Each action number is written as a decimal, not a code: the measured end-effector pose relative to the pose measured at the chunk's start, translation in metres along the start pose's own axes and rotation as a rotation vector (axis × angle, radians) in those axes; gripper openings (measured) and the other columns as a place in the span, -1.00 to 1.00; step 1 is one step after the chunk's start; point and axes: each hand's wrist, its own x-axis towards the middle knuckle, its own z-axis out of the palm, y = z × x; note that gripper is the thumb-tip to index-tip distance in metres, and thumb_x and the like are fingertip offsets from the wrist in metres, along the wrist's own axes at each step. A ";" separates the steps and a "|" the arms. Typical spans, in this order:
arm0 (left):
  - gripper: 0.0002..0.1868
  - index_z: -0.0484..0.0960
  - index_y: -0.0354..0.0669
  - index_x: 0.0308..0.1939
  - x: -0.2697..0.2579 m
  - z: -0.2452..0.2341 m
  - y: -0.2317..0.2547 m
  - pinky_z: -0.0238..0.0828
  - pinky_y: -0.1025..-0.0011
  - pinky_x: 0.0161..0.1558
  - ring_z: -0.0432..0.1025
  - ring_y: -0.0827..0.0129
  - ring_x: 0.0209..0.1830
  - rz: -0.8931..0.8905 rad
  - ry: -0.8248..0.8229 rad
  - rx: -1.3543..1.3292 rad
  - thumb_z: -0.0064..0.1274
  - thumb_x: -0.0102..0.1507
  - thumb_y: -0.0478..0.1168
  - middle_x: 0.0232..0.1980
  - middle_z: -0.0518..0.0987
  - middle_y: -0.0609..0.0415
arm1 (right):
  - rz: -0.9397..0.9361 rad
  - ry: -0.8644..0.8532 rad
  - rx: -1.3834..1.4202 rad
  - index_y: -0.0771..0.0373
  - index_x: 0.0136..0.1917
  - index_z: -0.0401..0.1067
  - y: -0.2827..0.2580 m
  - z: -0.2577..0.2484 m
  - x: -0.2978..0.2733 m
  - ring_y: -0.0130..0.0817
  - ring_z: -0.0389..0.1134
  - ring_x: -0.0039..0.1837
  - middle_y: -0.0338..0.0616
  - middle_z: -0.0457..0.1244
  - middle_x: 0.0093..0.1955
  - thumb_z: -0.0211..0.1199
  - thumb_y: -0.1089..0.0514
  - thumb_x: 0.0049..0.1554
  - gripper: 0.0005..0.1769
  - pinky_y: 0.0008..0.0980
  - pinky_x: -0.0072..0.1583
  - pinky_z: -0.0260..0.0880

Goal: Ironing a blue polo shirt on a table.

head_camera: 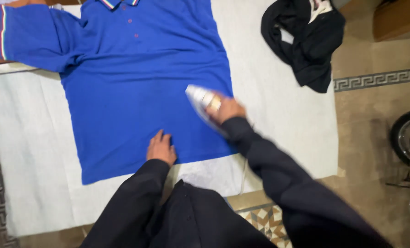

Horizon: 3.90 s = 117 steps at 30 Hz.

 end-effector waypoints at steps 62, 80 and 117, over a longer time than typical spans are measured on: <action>-0.43 0.52 0.08 0.22 0.102 -0.049 0.010 0.45 0.02 0.00 0.41 -0.11 0.12 -0.109 0.047 0.087 0.27 0.12 -0.23 0.13 0.43 -0.14 | 0.400 -0.105 0.311 0.34 0.17 0.48 0.094 0.061 0.099 -0.03 0.46 0.07 0.13 0.40 0.01 0.48 -0.24 -0.01 -0.29 -0.21 0.16 0.45; -0.34 0.58 -0.01 0.16 0.123 -0.077 -0.005 0.26 0.06 0.10 0.30 -0.01 0.19 0.164 0.294 0.169 0.36 -0.04 -0.27 0.23 0.43 -0.05 | 0.179 -0.452 1.417 0.36 0.16 0.47 0.112 0.021 0.003 -0.47 0.39 -0.05 -0.15 0.40 -0.03 0.26 0.08 0.27 -0.69 -0.45 0.03 0.38; -0.83 0.62 -0.12 -0.17 -0.070 -0.040 -0.160 0.43 0.08 0.02 0.50 -0.03 -0.02 -0.234 0.423 -0.180 0.19 0.18 -0.21 -0.12 0.60 -0.08 | -0.372 0.044 -0.023 0.13 0.16 0.39 0.037 0.107 -0.229 0.02 0.29 0.19 -0.04 0.26 0.09 0.44 0.17 -0.13 -0.44 -0.02 0.13 0.31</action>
